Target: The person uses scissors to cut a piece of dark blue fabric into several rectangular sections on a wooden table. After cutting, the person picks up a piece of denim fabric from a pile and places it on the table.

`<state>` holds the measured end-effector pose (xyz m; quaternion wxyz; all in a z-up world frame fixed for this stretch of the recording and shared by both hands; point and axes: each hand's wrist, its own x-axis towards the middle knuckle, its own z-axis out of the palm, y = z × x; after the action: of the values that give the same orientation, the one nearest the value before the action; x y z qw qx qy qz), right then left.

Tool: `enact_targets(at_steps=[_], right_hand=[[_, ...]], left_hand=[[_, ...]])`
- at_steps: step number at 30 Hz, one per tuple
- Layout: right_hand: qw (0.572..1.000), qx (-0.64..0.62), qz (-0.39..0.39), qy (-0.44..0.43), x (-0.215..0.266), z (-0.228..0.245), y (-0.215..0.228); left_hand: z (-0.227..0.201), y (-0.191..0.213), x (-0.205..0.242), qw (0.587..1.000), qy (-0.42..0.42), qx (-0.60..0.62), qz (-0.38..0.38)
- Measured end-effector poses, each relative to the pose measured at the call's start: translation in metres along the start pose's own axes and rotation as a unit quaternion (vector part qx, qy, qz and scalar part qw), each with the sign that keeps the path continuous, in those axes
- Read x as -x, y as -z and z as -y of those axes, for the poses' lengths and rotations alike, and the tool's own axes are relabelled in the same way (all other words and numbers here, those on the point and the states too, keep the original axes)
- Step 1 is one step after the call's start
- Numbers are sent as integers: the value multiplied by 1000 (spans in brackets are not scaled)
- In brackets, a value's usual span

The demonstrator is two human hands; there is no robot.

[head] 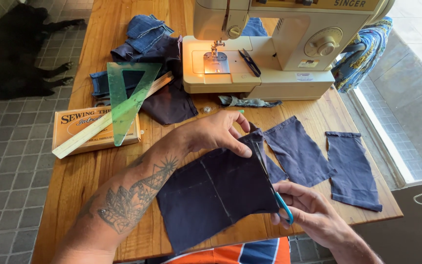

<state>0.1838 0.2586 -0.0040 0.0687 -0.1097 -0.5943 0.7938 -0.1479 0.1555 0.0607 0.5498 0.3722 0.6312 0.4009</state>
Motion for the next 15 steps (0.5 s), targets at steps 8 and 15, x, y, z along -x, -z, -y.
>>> enact_targets(at_steps=[8,15], right_hand=[[999,25,8,-30,-4,3,1],[999,29,7,-28,-13,5,0]], left_hand=[[2,-9,0,999,13,34,9],[-8,-9,10,999,33,-5,-7]])
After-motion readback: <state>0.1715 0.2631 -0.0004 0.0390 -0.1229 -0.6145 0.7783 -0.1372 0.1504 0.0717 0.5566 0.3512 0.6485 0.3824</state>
